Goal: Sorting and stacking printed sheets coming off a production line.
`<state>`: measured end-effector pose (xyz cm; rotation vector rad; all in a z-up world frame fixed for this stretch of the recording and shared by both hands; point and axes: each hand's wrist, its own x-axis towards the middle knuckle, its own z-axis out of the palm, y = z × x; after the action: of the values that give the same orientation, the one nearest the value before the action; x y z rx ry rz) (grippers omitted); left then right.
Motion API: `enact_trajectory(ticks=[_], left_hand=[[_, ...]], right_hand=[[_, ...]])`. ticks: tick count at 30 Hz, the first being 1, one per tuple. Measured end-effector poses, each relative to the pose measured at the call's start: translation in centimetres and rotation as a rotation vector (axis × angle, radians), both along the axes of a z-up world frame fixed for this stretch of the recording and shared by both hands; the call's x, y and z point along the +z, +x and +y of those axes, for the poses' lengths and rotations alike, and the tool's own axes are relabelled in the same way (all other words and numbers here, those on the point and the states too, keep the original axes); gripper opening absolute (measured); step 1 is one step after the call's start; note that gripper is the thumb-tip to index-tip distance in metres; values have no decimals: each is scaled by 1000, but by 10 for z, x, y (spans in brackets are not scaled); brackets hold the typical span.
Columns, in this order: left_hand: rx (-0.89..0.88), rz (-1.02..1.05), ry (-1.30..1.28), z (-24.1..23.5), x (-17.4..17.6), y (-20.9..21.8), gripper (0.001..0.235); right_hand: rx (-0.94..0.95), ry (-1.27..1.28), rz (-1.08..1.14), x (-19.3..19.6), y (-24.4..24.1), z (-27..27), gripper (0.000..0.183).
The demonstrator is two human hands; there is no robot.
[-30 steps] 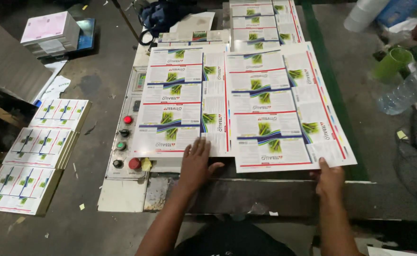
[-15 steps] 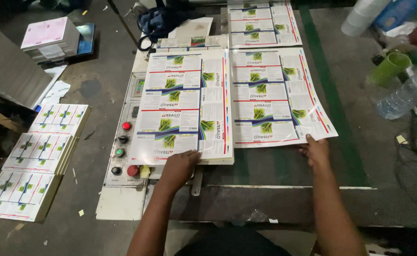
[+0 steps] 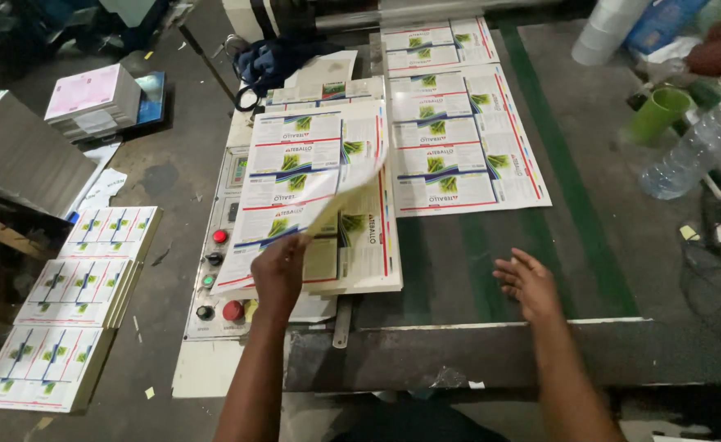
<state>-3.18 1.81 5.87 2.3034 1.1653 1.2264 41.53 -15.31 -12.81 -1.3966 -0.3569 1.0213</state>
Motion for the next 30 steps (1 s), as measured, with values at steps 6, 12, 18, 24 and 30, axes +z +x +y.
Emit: enact_trajectory(ticks=[6,12,18,24,30], left_hand=[[-192,-106,401,-48,12,54,19],[-333,19,222,-127,-38,96,26],[-533,234,151,-156,-64,93,31],[-265,276,83,-85,-113,48,28],[-52,508,173,-49,-103,19,70]], right_hand=[[164,-38,-52,29,-84,-21,45],[451,217,30,29,-147,-42,41],[182,103,225,-6,-141,-63,31],[-193,125,-61,-24,-81,-105,24],[-267,-28,-133,-11,-7,-145,29]])
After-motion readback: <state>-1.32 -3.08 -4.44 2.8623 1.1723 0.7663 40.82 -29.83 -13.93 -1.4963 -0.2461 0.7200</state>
